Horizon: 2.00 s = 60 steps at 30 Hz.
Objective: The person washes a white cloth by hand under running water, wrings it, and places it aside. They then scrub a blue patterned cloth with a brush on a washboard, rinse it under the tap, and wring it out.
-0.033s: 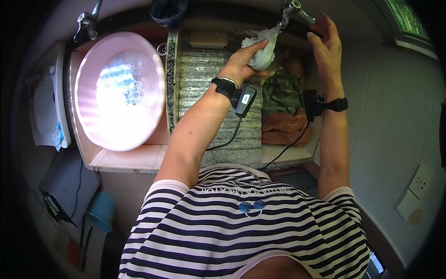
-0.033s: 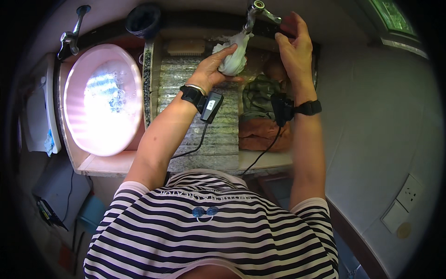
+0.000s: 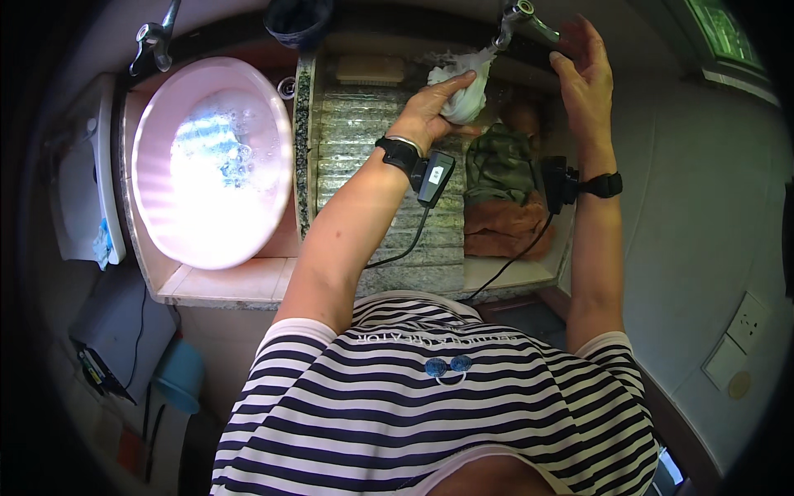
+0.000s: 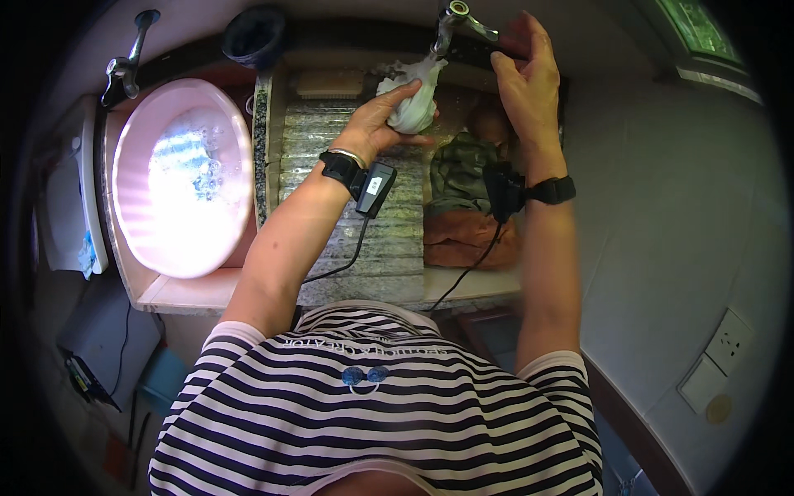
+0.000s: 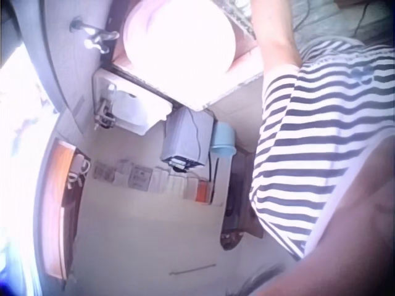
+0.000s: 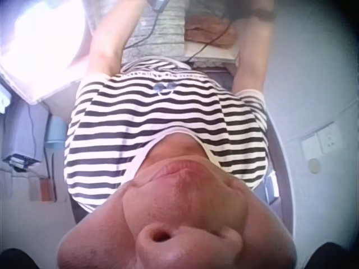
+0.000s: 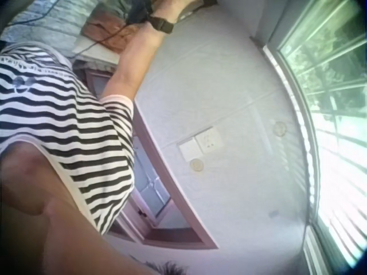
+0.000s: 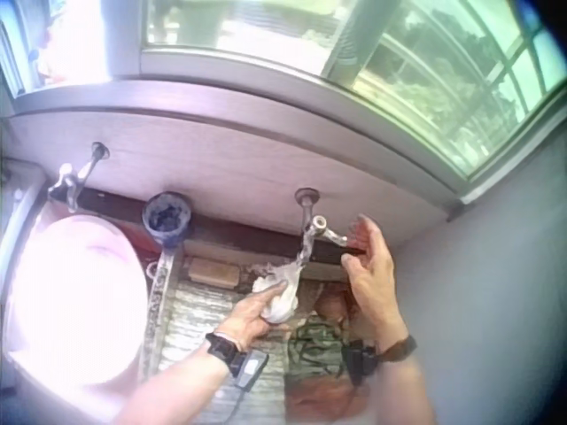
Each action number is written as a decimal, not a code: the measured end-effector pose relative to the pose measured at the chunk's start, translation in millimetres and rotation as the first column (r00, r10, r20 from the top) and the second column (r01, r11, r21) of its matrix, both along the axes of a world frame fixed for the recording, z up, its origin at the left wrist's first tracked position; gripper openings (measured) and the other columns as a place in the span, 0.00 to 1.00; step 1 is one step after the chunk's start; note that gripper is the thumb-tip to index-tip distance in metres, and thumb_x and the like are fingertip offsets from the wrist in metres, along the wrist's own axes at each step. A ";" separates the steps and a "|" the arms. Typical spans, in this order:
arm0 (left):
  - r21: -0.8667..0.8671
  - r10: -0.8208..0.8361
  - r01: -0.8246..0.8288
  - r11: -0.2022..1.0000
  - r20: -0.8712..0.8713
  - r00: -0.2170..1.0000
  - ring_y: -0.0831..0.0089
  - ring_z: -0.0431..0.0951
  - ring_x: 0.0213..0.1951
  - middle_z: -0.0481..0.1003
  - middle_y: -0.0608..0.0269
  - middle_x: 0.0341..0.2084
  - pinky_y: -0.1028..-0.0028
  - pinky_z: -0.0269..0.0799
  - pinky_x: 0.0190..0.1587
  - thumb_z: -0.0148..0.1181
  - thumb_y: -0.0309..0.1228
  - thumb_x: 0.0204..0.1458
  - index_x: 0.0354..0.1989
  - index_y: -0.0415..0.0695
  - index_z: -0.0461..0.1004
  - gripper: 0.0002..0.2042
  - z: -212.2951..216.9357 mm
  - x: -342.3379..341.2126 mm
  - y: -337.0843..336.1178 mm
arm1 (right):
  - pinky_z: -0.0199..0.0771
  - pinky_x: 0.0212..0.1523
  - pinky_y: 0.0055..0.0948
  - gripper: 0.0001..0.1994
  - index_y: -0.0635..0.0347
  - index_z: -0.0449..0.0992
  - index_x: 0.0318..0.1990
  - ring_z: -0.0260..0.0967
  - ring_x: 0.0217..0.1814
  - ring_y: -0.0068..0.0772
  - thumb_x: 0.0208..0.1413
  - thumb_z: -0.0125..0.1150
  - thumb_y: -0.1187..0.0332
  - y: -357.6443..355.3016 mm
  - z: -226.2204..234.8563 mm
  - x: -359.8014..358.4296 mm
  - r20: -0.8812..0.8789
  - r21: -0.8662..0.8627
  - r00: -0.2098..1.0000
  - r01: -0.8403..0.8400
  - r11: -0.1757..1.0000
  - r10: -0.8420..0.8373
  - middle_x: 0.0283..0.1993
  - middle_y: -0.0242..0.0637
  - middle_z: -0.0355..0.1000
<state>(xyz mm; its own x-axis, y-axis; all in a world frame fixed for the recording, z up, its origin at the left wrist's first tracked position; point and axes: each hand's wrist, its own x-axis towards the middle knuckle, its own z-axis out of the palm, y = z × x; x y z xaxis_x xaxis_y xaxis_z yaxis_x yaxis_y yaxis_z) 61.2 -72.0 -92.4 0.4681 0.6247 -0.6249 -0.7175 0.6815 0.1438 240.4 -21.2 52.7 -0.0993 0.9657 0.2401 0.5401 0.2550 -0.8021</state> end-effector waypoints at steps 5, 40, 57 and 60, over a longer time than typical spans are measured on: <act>0.077 0.014 -0.002 0.997 -0.165 0.986 0.56 0.82 0.43 0.79 0.54 0.42 0.47 0.83 0.42 0.71 0.27 0.55 0.50 0.40 0.75 0.16 -17.6 6.1 11.7 | 0.78 0.39 0.36 0.16 0.69 0.77 0.49 0.76 0.31 0.39 0.52 0.63 0.78 -12.8 23.1 -42.5 0.417 0.220 0.906 -0.171 0.960 0.066 0.42 0.46 0.75; 0.248 -0.471 0.551 0.797 -0.316 0.824 0.74 0.81 0.24 0.81 0.55 0.29 0.81 0.70 0.18 0.69 0.27 0.51 0.46 0.33 0.76 0.16 56.2 -109.2 -126.6 | 0.74 0.63 0.45 0.43 0.49 0.65 0.72 0.57 0.75 0.51 0.45 0.77 0.65 -151.7 -14.3 -59.9 0.539 0.028 0.677 -0.608 0.793 0.500 0.77 0.46 0.54; 0.211 0.043 0.903 0.374 -0.977 0.210 0.38 0.81 0.43 0.81 0.37 0.37 0.52 0.77 0.45 0.67 0.31 0.47 0.41 0.35 0.79 0.15 21.5 -73.6 -144.3 | 0.78 0.34 0.48 0.15 0.60 0.74 0.43 0.79 0.36 0.55 0.48 0.68 0.70 -181.7 -91.5 -92.9 0.671 -0.303 0.581 -0.353 0.885 0.462 0.35 0.49 0.77; 0.121 0.209 0.946 0.301 -0.976 0.058 0.40 0.82 0.37 0.80 0.37 0.31 0.52 0.78 0.39 0.64 0.30 0.48 0.38 0.33 0.76 0.13 5.4 -74.0 -153.9 | 0.79 0.41 0.52 0.16 0.64 0.77 0.44 0.79 0.38 0.61 0.51 0.69 0.67 -194.6 -112.1 -96.8 0.557 -0.436 0.694 -0.223 0.872 0.456 0.35 0.55 0.80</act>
<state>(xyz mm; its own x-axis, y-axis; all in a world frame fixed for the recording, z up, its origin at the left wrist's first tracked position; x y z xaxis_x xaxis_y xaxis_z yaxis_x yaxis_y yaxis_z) -12.7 -225.9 -86.9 0.4191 0.8672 -0.2688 0.6489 -0.0790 0.7567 143.6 -215.8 -59.4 -0.4485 0.8397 -0.3062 0.8671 0.3257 -0.3769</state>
